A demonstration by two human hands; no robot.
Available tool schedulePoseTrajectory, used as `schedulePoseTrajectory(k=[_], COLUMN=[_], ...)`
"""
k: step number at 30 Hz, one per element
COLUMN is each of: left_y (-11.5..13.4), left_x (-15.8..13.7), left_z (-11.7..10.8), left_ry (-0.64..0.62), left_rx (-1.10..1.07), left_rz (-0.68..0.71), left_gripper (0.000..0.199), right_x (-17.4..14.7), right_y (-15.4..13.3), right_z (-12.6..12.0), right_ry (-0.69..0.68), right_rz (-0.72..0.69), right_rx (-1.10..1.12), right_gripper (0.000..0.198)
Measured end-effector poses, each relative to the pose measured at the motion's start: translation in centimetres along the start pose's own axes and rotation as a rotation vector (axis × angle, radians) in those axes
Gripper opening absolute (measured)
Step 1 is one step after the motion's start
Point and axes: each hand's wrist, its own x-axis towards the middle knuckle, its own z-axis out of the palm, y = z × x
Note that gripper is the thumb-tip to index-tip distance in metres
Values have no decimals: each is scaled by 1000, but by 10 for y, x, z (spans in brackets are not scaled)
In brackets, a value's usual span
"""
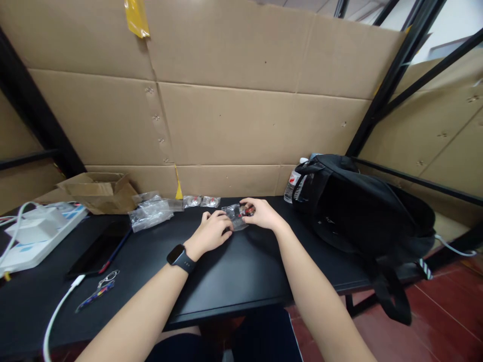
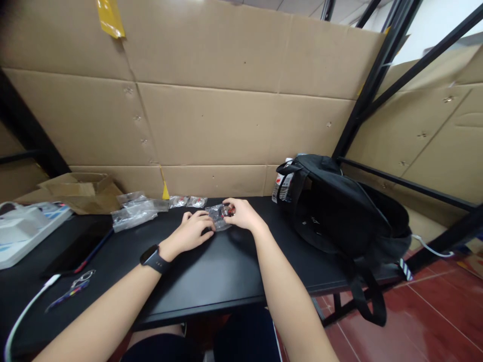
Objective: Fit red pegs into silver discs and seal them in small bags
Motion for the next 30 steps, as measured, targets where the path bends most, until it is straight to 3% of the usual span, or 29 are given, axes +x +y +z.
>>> schedulePoseTrajectory(k=[5,12,16,22,27,30], left_y=[2,4,3,4,3,4], left_x=[-7,-9,-9,-9,-9,-9], left_z=[0,2,3,0,1,1], left_ry=[-97,-165,-170,-165,-163,-175], left_rx=[37,62,43,-11,-31,-8], left_rz=[43,54,52,45,38,40], left_gripper=[27,33,35,36,36,37], right_x=[-9,-12,-10,-3,-2,-2], right_y=[-7,-8,-6,-2,5,5], right_z=[-9,-12,-4,14,15,17], right_ry=[-219,-360,-351,-203,-248,-212], right_rz=[77,165,138,109,40,17], right_rx=[-177,-333,-321,-256,-148,-193], right_gripper=[25,24,22,26,31,30])
